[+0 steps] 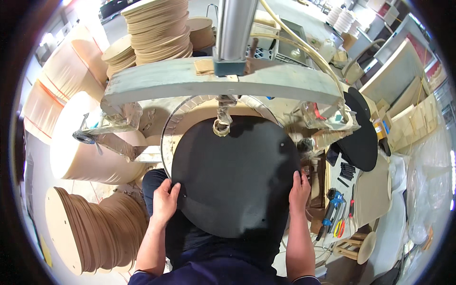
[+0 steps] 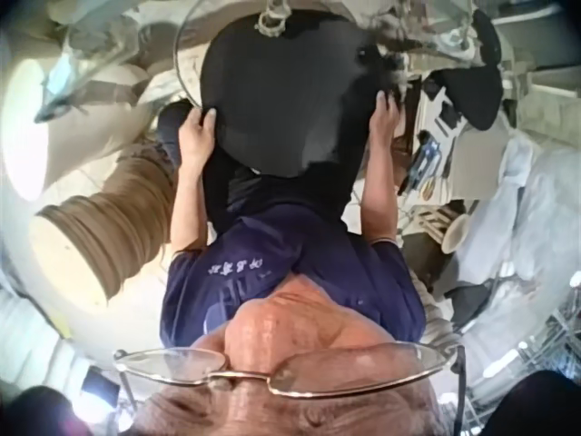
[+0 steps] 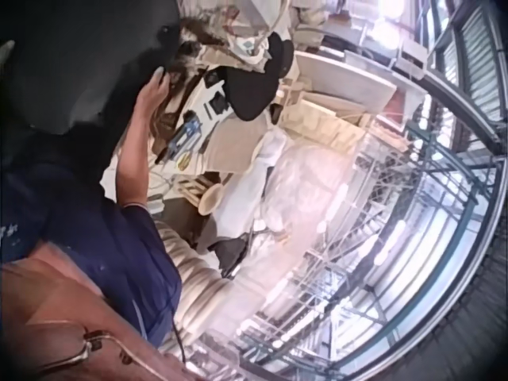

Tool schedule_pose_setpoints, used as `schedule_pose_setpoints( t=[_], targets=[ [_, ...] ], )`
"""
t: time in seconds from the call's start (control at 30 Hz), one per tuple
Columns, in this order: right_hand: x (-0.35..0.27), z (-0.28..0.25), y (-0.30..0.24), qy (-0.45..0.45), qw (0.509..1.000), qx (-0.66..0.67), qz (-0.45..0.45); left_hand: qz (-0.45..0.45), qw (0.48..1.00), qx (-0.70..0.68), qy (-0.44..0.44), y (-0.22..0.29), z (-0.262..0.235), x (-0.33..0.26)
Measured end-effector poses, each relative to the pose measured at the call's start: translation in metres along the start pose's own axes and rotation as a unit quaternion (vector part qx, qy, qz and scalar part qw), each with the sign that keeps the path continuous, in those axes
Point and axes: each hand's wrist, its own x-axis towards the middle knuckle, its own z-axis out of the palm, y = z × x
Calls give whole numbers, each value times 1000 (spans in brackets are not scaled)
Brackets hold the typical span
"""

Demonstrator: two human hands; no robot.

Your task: Trimming the edges of a circular wooden base and stapling a black fabric cover onto it using a pneumatic staple gun.

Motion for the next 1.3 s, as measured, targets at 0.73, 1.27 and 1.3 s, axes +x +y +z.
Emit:
schedule_pose_setpoints(
  t=[0.73, 1.27, 1.3],
  targets=[
    [25, 61, 11, -44, 991, -123, -15, 43, 986, 139, 85, -36, 1, 139],
    [25, 60, 35, -88, 994, -67, 14, -26, 988, 67, 133, -24, 5, 145],
    [26, 60, 39, -84, 993, -87, -5, -8, 990, 48, 134, -23, 4, 140]
  ],
)
